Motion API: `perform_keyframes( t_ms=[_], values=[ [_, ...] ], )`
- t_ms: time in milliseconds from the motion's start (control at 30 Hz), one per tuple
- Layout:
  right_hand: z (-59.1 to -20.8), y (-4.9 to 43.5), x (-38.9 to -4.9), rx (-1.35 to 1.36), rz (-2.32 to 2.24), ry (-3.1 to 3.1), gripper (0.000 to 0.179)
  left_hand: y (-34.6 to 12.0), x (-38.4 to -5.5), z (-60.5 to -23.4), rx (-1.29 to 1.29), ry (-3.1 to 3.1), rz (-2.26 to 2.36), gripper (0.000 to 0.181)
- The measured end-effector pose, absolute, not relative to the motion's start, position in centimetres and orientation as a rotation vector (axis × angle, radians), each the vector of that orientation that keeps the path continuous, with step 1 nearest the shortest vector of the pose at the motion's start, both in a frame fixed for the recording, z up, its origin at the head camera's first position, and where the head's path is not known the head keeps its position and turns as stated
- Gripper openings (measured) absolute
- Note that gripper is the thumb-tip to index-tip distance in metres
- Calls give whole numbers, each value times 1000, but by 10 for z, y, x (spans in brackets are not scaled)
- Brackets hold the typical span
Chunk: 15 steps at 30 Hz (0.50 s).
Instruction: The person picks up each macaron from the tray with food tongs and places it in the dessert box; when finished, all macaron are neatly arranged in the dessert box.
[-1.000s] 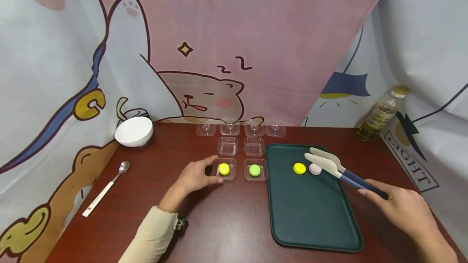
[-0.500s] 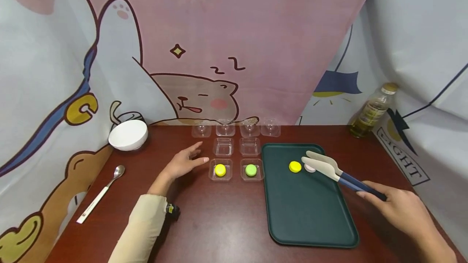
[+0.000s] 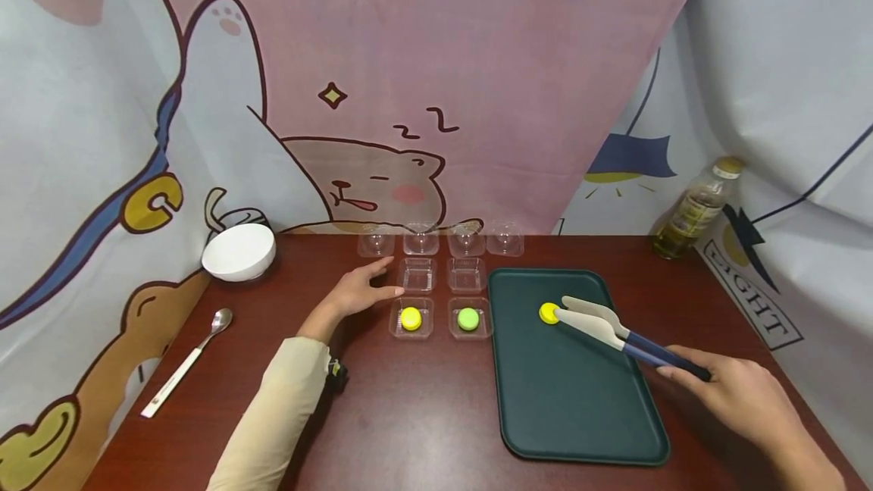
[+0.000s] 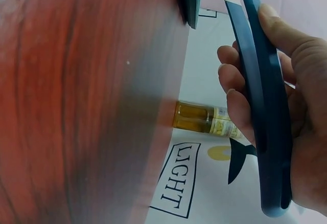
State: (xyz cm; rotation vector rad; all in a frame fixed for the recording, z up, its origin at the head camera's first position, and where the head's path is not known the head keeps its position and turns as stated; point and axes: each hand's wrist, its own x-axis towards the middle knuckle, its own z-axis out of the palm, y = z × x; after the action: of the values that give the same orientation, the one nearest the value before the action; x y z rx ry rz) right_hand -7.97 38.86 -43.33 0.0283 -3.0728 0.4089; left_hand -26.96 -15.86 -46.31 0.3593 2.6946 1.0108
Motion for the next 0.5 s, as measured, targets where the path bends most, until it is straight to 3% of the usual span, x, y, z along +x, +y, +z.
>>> perform_keyframes(
  t_ms=[500],
  values=[
    [-432, 385, -86, 52, 379, -3110, 56, -149, -283, -464, 362, 2669, 998, 83]
  ],
)
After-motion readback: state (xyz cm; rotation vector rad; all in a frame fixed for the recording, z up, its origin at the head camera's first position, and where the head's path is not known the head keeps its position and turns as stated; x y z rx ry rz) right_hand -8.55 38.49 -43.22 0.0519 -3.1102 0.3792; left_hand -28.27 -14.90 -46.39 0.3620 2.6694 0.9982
